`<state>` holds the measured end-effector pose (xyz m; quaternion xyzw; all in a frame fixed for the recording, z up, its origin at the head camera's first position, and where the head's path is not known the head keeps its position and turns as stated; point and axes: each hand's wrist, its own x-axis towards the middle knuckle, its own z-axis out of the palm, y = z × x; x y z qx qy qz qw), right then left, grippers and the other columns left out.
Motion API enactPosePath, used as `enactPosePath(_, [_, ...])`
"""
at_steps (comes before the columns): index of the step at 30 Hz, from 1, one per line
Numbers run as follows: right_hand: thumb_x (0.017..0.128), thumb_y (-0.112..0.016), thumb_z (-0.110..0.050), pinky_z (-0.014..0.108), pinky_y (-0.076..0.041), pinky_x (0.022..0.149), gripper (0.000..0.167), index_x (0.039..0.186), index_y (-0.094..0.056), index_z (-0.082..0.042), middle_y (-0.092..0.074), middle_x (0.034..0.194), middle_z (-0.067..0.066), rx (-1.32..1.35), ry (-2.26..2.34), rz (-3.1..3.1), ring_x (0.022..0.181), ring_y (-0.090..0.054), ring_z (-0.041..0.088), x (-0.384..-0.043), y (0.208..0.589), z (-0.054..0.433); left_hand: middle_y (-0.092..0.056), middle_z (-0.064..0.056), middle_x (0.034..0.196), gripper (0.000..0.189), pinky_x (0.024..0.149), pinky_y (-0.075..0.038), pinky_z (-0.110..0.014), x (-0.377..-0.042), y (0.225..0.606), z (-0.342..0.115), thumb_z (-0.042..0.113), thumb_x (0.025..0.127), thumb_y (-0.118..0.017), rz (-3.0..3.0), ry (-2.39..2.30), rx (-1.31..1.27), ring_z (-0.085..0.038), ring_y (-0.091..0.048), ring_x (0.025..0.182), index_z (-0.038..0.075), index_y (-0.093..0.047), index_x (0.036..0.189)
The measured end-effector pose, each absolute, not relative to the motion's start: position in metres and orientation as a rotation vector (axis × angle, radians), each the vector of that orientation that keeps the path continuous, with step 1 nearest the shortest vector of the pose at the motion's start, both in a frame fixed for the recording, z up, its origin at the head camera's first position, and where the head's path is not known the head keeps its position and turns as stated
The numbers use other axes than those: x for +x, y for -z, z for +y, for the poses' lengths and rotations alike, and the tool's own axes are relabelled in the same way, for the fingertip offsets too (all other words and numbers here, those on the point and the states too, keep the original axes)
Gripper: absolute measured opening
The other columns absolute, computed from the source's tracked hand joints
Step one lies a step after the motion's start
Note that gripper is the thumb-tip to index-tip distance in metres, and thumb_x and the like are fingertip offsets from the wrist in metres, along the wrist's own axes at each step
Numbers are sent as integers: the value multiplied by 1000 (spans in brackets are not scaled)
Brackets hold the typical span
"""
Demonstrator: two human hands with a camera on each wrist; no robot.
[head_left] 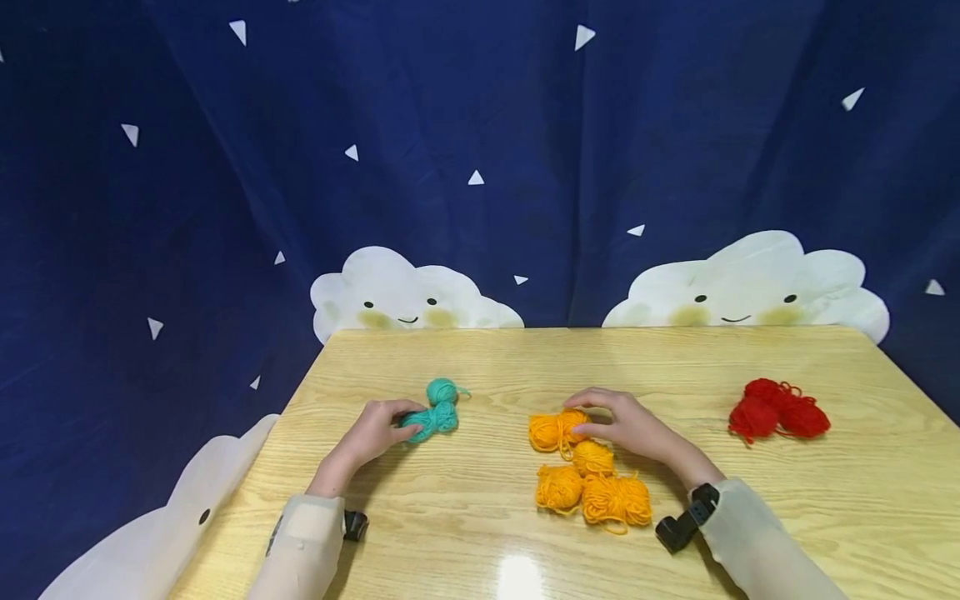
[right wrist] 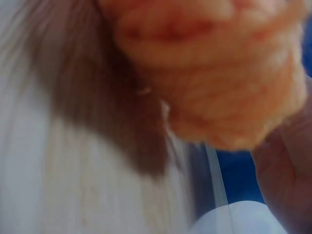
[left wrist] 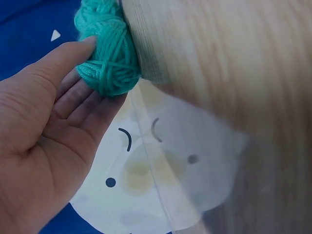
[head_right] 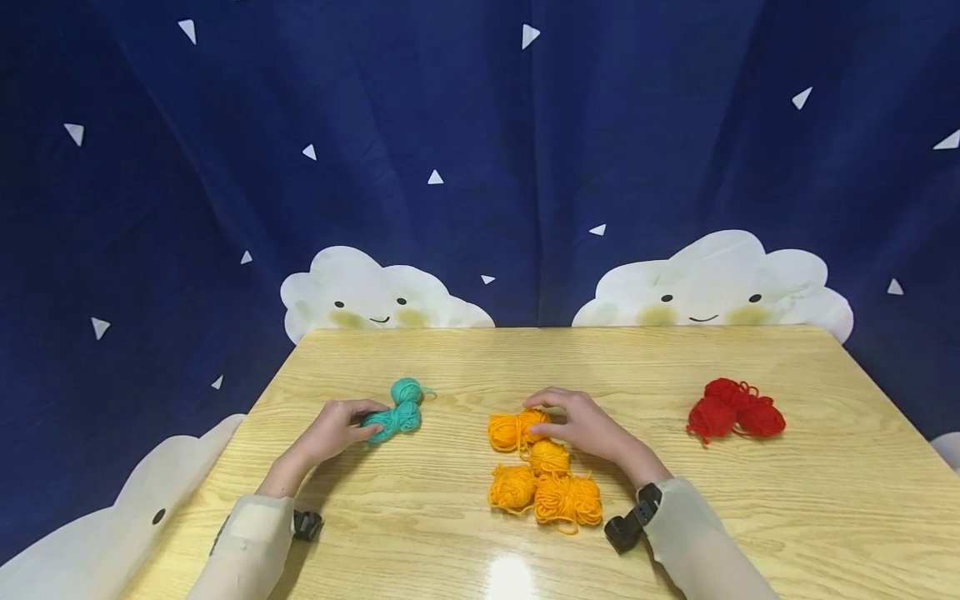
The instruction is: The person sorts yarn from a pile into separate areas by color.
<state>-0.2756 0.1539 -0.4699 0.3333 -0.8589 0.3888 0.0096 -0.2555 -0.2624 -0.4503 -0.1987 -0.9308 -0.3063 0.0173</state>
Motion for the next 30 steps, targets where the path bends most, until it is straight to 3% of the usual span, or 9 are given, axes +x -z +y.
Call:
enactPosePath(8, [88,-70,-40,45,-50,102,41,122,-68,-17,-69,122,-2,1084,-1159,-2731,118,-62,23,-277,467,151,-73,-12,112,25,88,-58,-38,-256,448,-261,12,88,-72,-2894,938,-606,-28,-70,105,7,-73,112])
enactPosePath(16, [88,-70,-43,31,-53,95,43,122,-68,-17,-69,121,0,1109,-1167,-2780,113,-63,20,-280,466,151,-73,-12,112,25,89,-58,-39,-257,446,-261,13,89,-72,-2902,953,-603,-28,-69,105,6,-72,113])
enactPosePath(23, [89,-71,-34,26,-53,95,34,119,-70,-17,-71,117,-1,1123,-1226,-2750,111,-64,17,-281,469,148,-74,-12,110,23,89,-58,-38,-256,450,-262,11,88,-72,-2887,972,-611,-28,-70,104,5,-73,111])
enactPosePath(30, [89,-71,-30,18,-52,83,27,115,-71,-21,-72,114,-2,1095,-1304,-2711,102,-62,4,-281,472,147,-74,-12,109,23,87,-59,-36,-254,451,-263,11,88,-71,-2883,987,-600,-28,-70,103,6,-73,110])
